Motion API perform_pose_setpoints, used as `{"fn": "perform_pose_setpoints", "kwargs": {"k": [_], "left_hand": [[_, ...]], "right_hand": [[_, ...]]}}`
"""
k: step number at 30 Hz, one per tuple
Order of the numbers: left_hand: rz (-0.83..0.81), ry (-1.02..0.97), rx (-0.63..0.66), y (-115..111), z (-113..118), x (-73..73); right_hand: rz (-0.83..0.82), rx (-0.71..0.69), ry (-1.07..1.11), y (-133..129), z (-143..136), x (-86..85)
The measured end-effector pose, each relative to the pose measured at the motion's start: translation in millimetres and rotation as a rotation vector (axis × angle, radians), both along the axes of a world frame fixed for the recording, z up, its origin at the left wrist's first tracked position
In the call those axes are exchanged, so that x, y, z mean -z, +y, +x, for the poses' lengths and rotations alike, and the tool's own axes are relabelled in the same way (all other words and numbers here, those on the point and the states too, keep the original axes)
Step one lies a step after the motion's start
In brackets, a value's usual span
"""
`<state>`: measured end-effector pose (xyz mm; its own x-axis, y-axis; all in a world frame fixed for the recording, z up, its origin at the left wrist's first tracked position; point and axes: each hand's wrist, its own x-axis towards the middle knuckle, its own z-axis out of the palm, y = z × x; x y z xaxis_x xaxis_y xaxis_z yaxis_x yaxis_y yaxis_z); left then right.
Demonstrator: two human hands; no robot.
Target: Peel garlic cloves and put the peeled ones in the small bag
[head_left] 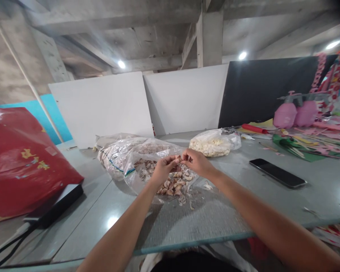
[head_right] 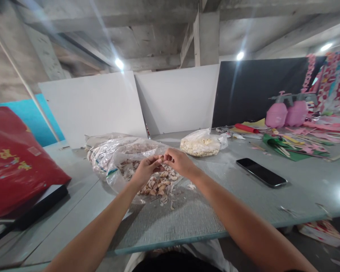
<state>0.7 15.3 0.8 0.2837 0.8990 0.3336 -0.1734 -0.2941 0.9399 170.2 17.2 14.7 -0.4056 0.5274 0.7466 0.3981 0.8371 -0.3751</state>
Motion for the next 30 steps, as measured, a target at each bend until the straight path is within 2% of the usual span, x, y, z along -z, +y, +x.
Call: {"fn": "perform_pose_setpoints", "kwargs": {"k": [12,22,30], "left_hand": [[-0.029,-0.076,-0.116,-6,8,-2.7],[-0.050,-0.268,-0.110,-10,11,-0.5],[0.010,-0.262,-0.155,-11,14,-0.5]], "right_hand": [[0.138,0.105,-0.037,4,-3,5.8],[0.053,0.080,-0.009,-2,-3,1.6],[-0.009,0.056,-0.010,-9,-8,-0.1]]}}
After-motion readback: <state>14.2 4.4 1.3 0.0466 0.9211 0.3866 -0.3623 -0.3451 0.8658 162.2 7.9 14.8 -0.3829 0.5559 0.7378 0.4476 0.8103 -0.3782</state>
